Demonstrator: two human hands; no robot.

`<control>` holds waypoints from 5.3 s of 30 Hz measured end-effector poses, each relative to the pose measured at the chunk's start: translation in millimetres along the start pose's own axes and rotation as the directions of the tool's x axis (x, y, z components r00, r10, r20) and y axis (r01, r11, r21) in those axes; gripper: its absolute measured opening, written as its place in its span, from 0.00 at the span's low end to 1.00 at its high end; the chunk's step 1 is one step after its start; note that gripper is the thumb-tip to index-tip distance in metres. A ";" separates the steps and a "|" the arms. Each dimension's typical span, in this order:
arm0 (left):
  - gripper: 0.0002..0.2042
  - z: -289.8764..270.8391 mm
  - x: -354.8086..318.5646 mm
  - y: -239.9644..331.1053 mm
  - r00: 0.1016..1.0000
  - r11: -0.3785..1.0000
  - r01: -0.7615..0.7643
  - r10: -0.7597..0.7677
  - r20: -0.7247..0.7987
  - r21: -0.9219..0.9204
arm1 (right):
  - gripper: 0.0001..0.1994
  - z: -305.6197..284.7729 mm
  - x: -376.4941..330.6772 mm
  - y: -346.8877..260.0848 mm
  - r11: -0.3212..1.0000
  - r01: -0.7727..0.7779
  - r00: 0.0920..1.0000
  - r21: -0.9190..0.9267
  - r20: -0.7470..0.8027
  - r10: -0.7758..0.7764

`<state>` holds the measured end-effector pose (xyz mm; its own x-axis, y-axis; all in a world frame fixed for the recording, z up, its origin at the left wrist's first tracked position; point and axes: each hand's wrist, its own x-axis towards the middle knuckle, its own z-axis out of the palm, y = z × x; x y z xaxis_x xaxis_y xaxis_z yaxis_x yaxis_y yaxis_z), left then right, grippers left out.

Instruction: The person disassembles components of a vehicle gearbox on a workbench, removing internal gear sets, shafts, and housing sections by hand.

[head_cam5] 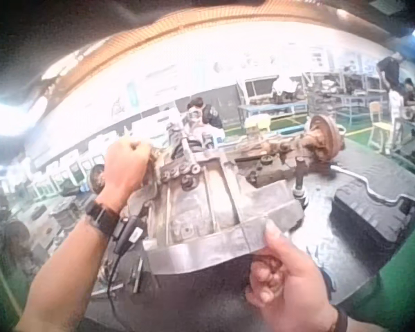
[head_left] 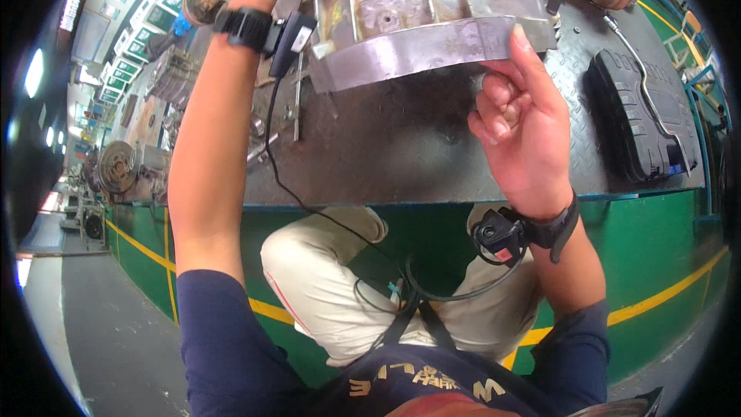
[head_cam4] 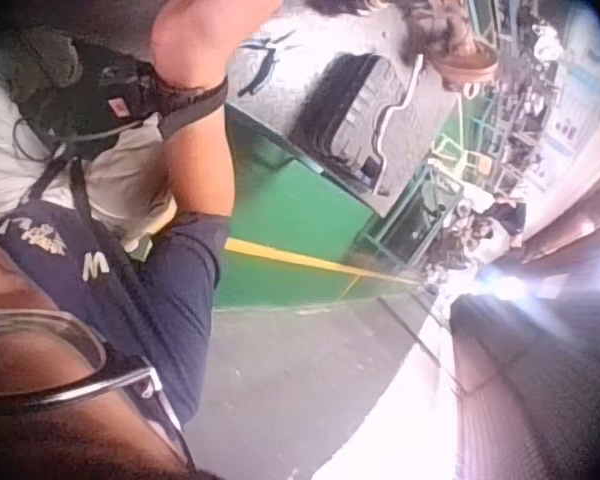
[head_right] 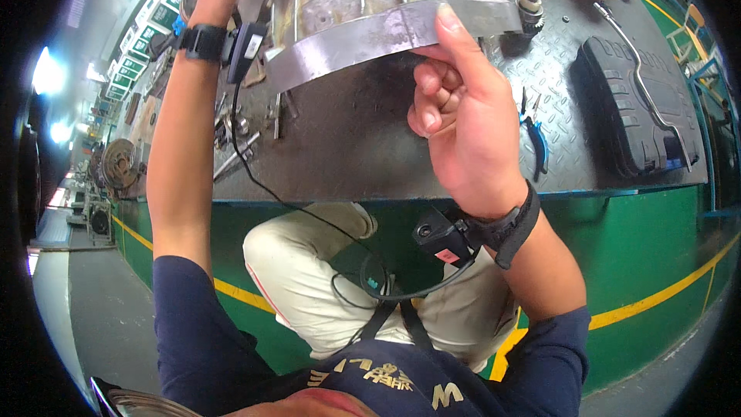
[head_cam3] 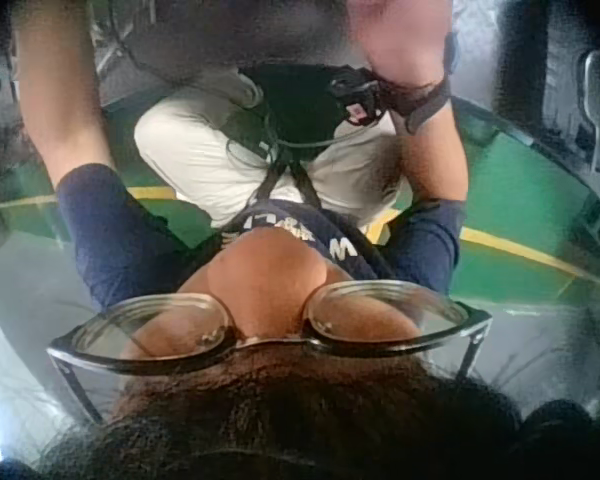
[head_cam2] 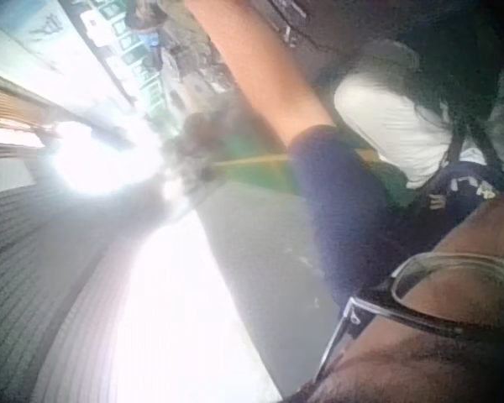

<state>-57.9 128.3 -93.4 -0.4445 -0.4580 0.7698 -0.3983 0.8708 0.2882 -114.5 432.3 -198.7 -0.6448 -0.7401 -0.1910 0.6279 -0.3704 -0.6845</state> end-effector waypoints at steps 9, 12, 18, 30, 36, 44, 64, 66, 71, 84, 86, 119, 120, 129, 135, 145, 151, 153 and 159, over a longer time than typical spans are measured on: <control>0.18 22.3 24.2 -7.5 0.999 0.998 0.049 -0.049 -0.010 0.035 | 0.21 -14.7 57.9 -44.2 0.996 -0.088 0.940 -0.022 0.328 0.091; 0.16 34.0 45.4 -29.7 1.000 0.985 0.015 -0.012 0.016 -0.170 | 0.13 -14.3 60.2 -69.5 0.996 -0.080 0.924 -0.037 0.373 0.088; 0.15 43.3 81.2 -39.9 0.993 0.992 0.109 -0.106 0.053 -0.063 | 0.22 -29.2 90.2 -116.2 0.220 0.685 0.703 -0.695 0.549 -0.453; 0.15 77.1 43.4 -117.3 0.936 0.992 0.128 -0.126 0.329 0.015 | 0.30 27.7 272.6 -112.3 0.089 0.842 0.539 -0.532 0.825 -0.168; 0.16 86.7 47.5 -123.7 0.885 0.988 0.152 -0.141 0.443 0.011 | 0.26 28.9 263.7 -109.6 -0.118 0.840 0.500 -0.529 0.840 -0.209; 0.17 86.0 56.1 -149.8 0.824 0.987 0.152 -0.160 0.543 0.060 | 0.22 31.4 270.2 -102.6 -0.357 0.833 0.396 -0.424 0.906 -0.152; 0.22 92.3 62.3 -153.3 0.771 0.994 0.108 -0.079 0.632 -0.007 | 0.24 39.8 244.9 -91.0 -0.026 0.872 0.457 -0.489 0.833 -0.312; 0.22 97.6 59.6 -152.7 0.760 0.994 0.112 -0.073 0.645 -0.019 | 0.24 37.2 248.2 -89.3 -0.038 0.875 0.449 -0.483 0.837 -0.313; 0.24 79.5 55.4 -157.1 0.744 0.992 0.119 -0.120 0.658 0.045 | 0.24 36.6 280.3 -90.8 0.164 0.787 0.600 -0.594 0.677 -0.426; 0.27 87.7 60.4 -157.3 0.755 0.995 0.104 -0.072 0.652 -0.011 | 0.24 37.0 243.9 -86.6 -0.070 0.909 0.370 -0.411 0.873 -0.319; 0.28 94.5 59.9 -154.7 0.754 0.994 0.103 -0.055 0.655 -0.035 | 0.24 34.4 241.9 -92.4 -0.100 0.898 0.381 -0.428 0.871 -0.311; 0.43 -16.2 33.6 6.8 0.611 0.967 -0.098 0.245 0.752 -0.236 | 0.32 58.4 209.7 -98.7 -0.173 0.766 0.588 -0.620 0.783 -0.204; 0.41 -4.1 23.4 -14.7 0.676 0.906 -0.323 0.423 0.604 -0.273 | 0.33 59.6 211.9 -87.9 -0.291 0.756 0.507 -0.587 0.805 -0.307; 0.28 39.7 -11.9 -37.0 0.877 0.919 -0.263 0.355 0.323 -0.295 | 0.46 55.3 198.1 -77.5 -0.227 0.704 0.571 -0.673 0.727 -0.382; 0.29 -58.4 -116.9 1.9 0.931 0.895 -0.336 0.364 0.043 -0.295 | 0.39 55.5 37.5 -32.9 -0.441 0.610 0.410 -0.659 0.738 -0.536; 0.18 -153.8 -300.3 60.1 0.812 0.749 -0.580 0.563 -0.153 -0.321 | 0.28 -43.5 -134.0 40.0 -0.483 0.799 0.086 -0.358 0.863 -0.498; 0.13 -161.3 -361.8 58.1 0.780 0.723 -0.625 0.590 -0.209 -0.294 | 0.17 -79.1 -163.6 83.7 -0.492 0.809 0.068 -0.322 0.882 -0.465; 0.20 -163.0 -375.0 60.5 0.800 0.763 -0.599 0.559 -0.217 -0.243 | 0.11 -83.9 -171.8 90.8 -0.497 0.807 0.078 -0.318 0.893 -0.444; 0.26 -168.7 -404.7 52.2 0.879 0.810 -0.475 0.456 -0.142 -0.342 | 0.09 -95.0 -179.4 103.3 -0.540 0.798 0.051 -0.268 0.923 -0.382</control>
<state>236.6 389.2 -293.8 -0.4580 0.0195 0.8888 0.1631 0.9846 0.0624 24.7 580.2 -302.0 0.1294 -0.4138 0.9011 -0.9704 -0.2398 0.0292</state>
